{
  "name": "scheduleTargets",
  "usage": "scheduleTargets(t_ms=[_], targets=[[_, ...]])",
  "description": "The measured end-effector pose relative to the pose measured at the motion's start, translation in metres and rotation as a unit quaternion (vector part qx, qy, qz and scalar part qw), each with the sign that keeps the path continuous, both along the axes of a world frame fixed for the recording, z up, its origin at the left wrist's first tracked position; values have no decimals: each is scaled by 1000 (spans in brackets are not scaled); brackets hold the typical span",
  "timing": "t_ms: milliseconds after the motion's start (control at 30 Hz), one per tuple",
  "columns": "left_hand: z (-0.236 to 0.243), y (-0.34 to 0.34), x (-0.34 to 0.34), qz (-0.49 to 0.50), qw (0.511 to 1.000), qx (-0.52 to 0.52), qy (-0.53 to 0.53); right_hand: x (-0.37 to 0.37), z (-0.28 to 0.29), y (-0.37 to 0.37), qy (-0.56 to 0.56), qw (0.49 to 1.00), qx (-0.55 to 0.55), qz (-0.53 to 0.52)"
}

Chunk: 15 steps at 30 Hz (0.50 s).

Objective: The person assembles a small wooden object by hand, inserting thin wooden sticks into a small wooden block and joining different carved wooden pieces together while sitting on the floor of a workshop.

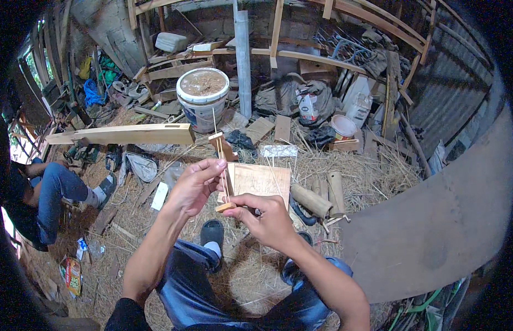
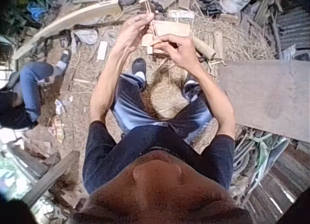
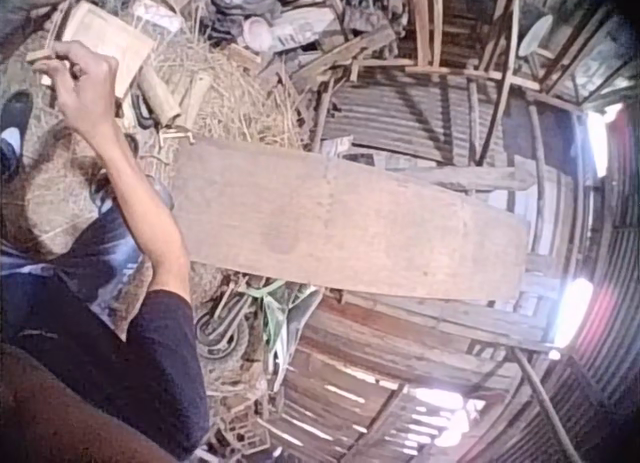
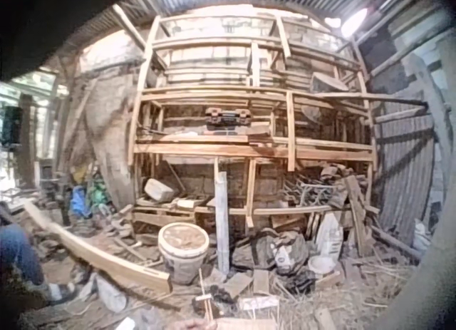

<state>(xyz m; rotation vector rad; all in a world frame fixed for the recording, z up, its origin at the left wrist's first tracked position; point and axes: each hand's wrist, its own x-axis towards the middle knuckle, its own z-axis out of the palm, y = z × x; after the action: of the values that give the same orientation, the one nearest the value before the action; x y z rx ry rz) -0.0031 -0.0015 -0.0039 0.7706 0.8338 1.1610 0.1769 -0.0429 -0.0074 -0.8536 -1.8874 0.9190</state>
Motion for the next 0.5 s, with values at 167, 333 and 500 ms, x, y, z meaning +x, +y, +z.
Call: scheduleTargets(t_ms=[167,333,500], targets=[[1,-1,-1,-15,1000,21,6,-1,-4,-1,-8,1000,-5,6],[4,-5,3,-10,998,63,12,0,-9,4,-23,998,63,3],[6,-2,-1,12,998,48,-36,-3,-9,0,-56,995,82,18]])
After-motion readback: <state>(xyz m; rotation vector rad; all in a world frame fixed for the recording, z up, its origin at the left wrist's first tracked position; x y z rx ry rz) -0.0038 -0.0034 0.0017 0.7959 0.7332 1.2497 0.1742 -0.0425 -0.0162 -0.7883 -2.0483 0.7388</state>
